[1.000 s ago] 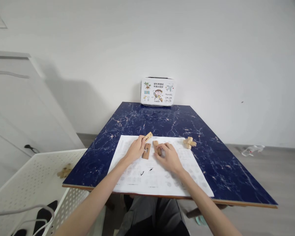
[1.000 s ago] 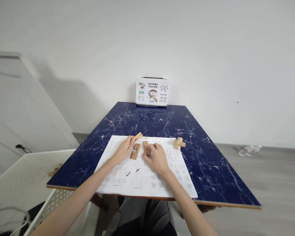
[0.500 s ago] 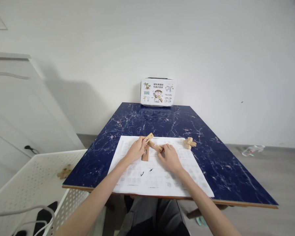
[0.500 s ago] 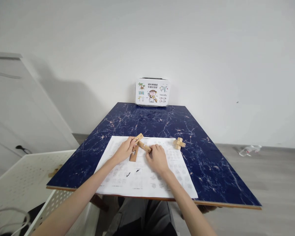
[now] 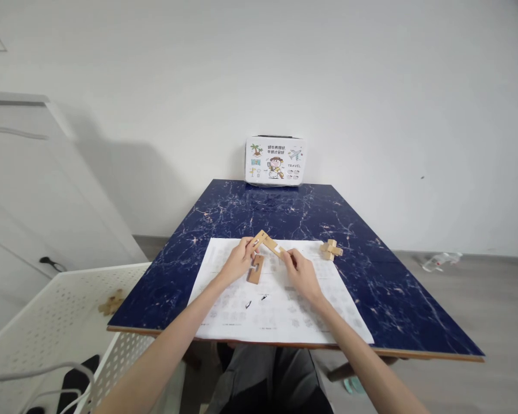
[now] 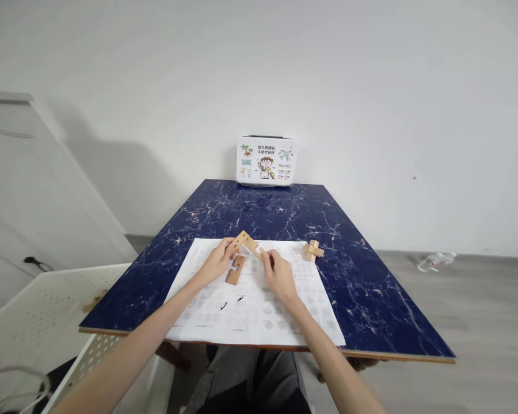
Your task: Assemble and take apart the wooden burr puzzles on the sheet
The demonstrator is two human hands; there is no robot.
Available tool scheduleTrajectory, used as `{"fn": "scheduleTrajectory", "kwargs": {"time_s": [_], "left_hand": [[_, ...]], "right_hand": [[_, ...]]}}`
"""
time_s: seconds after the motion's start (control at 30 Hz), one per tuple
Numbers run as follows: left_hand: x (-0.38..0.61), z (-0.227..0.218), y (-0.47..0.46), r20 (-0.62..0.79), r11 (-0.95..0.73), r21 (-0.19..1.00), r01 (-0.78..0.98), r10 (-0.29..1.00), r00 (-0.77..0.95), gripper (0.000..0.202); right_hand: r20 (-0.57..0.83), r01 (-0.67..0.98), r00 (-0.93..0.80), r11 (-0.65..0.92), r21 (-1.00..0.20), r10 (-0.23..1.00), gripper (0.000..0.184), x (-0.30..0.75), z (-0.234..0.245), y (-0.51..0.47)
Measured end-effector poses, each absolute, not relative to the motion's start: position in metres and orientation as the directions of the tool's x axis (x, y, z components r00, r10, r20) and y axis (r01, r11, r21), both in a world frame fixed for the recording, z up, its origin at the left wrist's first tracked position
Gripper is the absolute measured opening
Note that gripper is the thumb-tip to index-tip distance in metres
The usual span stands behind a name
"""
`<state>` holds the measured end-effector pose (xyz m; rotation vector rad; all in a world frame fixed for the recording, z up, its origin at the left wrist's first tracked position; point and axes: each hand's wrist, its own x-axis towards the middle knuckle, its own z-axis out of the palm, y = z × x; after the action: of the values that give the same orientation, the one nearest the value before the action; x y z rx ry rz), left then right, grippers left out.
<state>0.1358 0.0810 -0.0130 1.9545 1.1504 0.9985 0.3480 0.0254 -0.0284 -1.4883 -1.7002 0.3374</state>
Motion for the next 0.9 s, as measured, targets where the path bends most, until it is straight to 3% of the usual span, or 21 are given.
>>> {"fn": "scheduleTrajectory", "kwargs": {"time_s": [0.2, 0.9], "left_hand": [[0.139, -0.014, 0.076, 0.296, -0.423, 0.823, 0.379, 0.889, 0.35, 0.03], [0.141, -0.008, 0.063, 0.362, -0.494, 0.667, 0.558, 0.869, 0.336, 0.038]], "right_hand": [[0.328, 0.533, -0.014, 0.285, -0.797, 0.944, 0.039, 0.34, -0.015, 0.017], [0.419, 0.592, 0.047, 0.313, -0.742, 0.907, 0.043, 0.339, -0.013, 0.011]]}}
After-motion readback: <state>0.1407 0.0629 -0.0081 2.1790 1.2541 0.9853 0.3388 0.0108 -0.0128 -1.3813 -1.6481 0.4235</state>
